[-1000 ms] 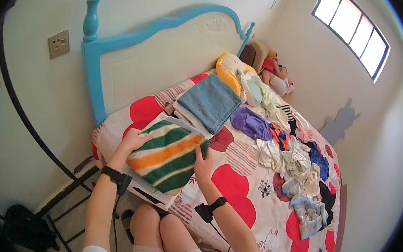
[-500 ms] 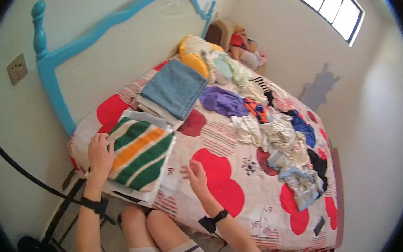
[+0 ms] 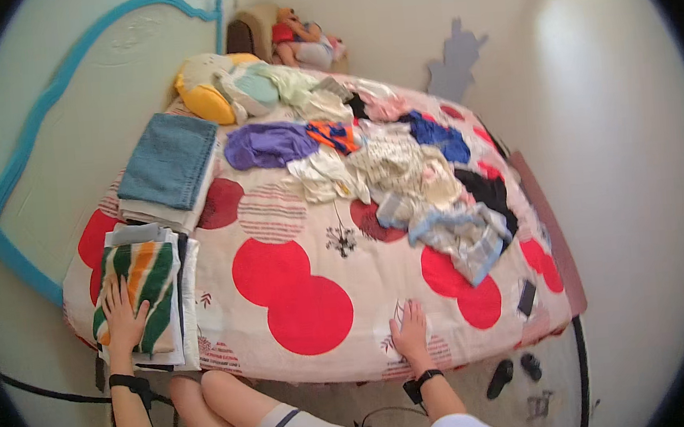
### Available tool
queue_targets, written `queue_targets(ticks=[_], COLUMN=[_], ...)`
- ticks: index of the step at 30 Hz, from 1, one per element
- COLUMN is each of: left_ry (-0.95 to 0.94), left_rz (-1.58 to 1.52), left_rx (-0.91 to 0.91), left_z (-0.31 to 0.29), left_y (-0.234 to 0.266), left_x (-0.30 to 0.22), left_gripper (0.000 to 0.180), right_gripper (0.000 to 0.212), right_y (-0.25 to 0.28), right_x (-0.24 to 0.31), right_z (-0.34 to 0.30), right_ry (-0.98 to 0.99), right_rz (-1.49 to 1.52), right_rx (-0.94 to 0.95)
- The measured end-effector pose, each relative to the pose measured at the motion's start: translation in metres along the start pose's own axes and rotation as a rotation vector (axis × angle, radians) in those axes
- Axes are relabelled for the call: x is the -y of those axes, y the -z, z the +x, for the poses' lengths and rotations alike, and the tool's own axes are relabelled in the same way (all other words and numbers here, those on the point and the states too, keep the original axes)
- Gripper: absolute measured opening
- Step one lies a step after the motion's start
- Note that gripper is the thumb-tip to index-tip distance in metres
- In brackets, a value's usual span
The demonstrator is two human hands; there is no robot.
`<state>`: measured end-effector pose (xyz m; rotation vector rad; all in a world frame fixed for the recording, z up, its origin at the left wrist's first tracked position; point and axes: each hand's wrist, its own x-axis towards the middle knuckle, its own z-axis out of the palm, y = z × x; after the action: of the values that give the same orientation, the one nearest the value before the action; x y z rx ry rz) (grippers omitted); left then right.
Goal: Folding clothes and placing them in a pile on a bed.
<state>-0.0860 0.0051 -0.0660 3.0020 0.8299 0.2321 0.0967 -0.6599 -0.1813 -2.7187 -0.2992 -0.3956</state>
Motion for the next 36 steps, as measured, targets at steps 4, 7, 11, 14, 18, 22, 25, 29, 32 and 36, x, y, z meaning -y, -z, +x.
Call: queue_targets(ticks=[4,7,11,14,18,22,25,29,32,36], left_ry=[-0.026,0.028,0.26,0.033,-0.393,-0.497,-0.488,-0.48,-0.456,-0.379], left_rz=[0.022,0.103,-0.037,-0.22,-0.42,-0.201,-0.219,-0.271,-0.322,-0.353], left_rx=[0.059,0.17,0.237,-0.143,0.085,0.069,0.024,0.02,0.03,-0.017], left_z=[0.008,0.01,0.012,-0.005,-0.025,-0.055,-0.057,-0.056,-0.06,-0.061], left_y=[0.012,0.023,0.036,0.038,-0.016,-0.092,-0.101,-0.098,-0.097,-0.098], left_x=[-0.024,-0.032,-0.053,-0.144,-0.263,-0.324,-0.314,-0.318,-0.32,-0.31], left_gripper=[0.081,0.079,0.07,0.06,0.072,0.08,0.08,0.078,0.077,0.074], right_gripper=[0.07,0.074,0.07,0.069,0.068,0.068,0.064,0.067,0.065,0.052], right_y=[0.002,0.004,0.0,0.007,0.002,0.005,0.004,0.008,0.01,0.014], right_x=[-0.001,-0.01,-0.001,0.001,0.007,-0.003,0.005,0.002,-0.001,0.009], right_z=[0.001,-0.007,-0.009,-0.007,-0.002,-0.004,-0.001,0.001,0.003,0.025], right_ry=[-0.018,-0.053,-0.068,-0.064,-0.086,-0.09,-0.093,-0.053,-0.036,0.033], right_rz=[-0.092,-0.064,-0.011,0.002,0.019,-0.015,0.0,-0.035,-0.078,-0.072], right_rx=[0.002,0.031,0.024,0.034,0.054,0.055,0.064,0.063,0.086,0.216])
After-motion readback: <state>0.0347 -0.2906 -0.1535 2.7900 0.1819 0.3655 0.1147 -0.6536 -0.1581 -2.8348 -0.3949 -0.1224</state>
